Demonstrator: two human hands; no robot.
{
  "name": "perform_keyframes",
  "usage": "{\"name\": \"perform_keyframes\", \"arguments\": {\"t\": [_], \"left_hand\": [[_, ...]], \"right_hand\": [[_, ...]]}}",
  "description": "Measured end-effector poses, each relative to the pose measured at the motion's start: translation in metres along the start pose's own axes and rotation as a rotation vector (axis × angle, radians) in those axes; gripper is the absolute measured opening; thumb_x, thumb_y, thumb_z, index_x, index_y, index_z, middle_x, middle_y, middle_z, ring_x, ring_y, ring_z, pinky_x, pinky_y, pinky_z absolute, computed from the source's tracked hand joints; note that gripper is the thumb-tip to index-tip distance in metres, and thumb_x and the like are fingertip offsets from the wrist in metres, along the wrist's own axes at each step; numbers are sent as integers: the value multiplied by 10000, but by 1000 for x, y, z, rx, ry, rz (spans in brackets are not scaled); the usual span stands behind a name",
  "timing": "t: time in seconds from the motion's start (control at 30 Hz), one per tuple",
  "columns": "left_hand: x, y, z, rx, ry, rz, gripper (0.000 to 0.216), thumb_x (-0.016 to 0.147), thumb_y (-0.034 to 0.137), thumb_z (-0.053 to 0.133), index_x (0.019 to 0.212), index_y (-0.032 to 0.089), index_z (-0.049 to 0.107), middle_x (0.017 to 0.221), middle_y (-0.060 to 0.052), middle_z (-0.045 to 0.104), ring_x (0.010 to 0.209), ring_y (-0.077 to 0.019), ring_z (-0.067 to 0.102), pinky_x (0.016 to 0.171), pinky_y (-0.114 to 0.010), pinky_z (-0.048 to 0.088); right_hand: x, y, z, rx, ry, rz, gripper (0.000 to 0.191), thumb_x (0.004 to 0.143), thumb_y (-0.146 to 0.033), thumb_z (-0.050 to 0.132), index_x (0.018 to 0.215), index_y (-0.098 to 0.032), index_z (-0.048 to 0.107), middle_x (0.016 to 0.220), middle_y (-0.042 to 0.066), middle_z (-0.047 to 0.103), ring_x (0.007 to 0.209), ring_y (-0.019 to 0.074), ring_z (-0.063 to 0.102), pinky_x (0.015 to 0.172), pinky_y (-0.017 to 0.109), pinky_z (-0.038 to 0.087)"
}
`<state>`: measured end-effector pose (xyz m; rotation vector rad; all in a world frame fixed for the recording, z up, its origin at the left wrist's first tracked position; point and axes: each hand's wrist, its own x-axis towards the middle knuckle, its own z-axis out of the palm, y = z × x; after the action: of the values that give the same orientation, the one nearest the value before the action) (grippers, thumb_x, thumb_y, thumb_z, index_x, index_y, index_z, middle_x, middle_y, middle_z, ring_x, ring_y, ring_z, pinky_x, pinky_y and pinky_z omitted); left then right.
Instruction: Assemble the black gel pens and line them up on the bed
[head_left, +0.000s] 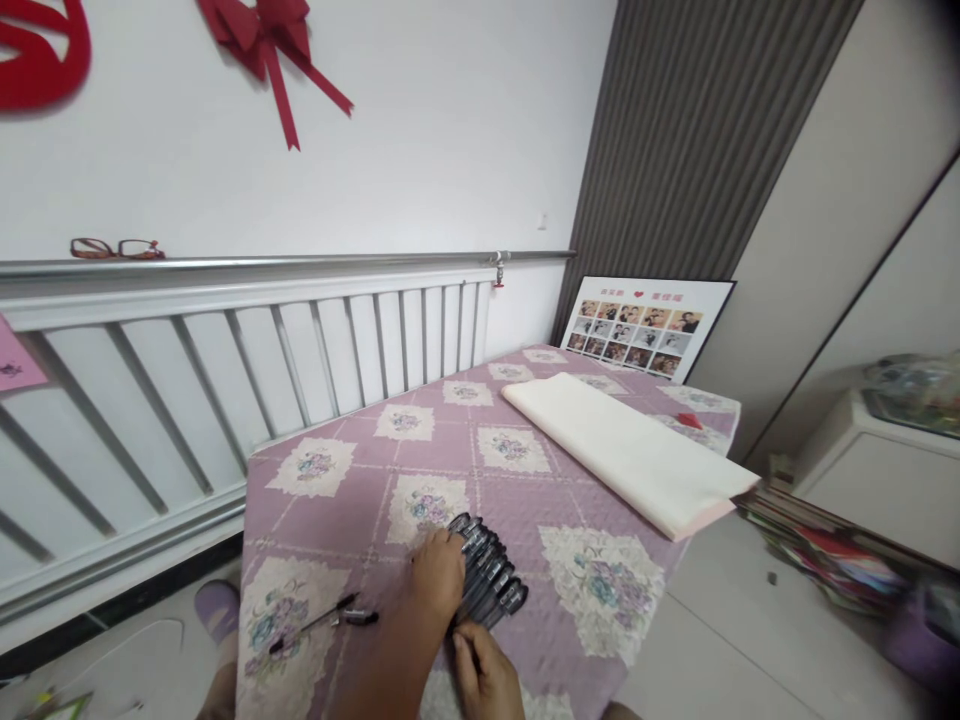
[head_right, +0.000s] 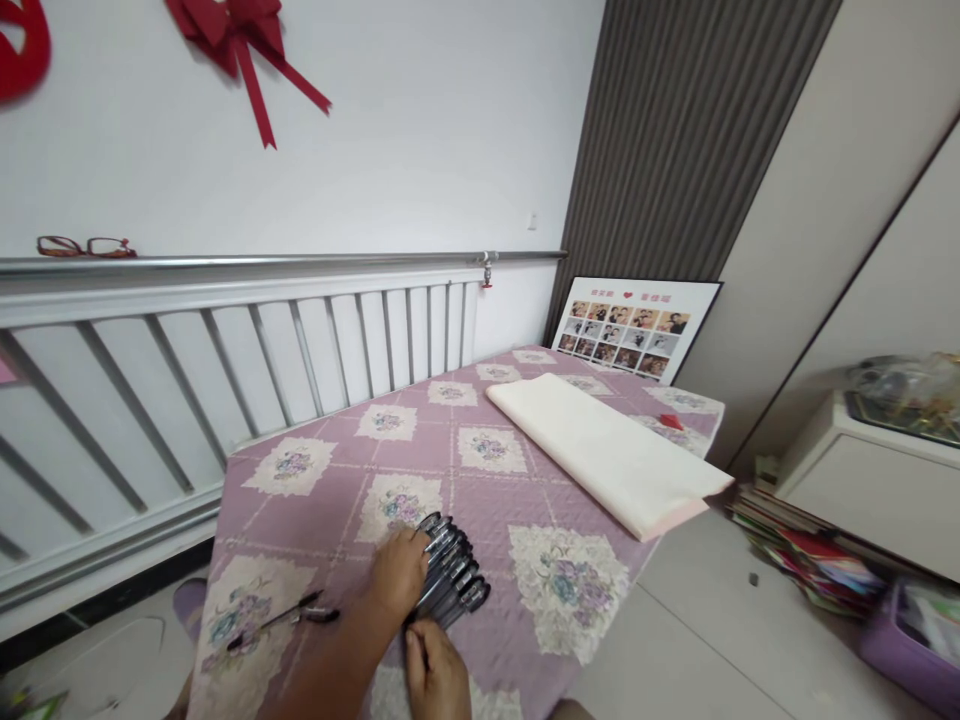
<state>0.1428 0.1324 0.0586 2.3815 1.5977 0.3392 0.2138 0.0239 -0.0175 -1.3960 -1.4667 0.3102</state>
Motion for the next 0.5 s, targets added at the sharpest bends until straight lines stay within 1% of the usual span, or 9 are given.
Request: {"name": "perform_keyframes", "arguments": {"t": [0.17,0.33,0.43,0.5], "left_hand": [[5,2,3,20,-27,-51,219,866,156,442,995,183,616,1027,-92,609,979,-218,548,833,-310,404],[7,1,1,-32,-2,-61,171,841,157,473,937,171,613,997,-87,610,984,-202,549,849,-286,386],[-4,-6,-4,-91,24,-51,179,843,152,462,964,174,592,1010,-71,601,967,-176,551,838,-261,382],[-22,-15,-8,-127,30,-46,177,842,142,449,954,180,581,979,-48,606,923,-154,558,811,-244,389]], "right_hand": [[0,-3,-1,30,-24,45,294,902,-382,417,785,-218,631,710,39,682,652,160,651,625,216,507],[-2,-3,0,21,-39,85,279,914,-366,405,827,-211,620,765,49,679,706,164,646,657,225,495],[-2,-7,-2,38,-42,90,277,915,-363,407,828,-206,618,760,44,670,704,159,636,663,227,491],[0,-10,-4,55,-48,89,273,912,-370,418,835,-204,621,768,45,670,712,160,633,673,229,492]]}}
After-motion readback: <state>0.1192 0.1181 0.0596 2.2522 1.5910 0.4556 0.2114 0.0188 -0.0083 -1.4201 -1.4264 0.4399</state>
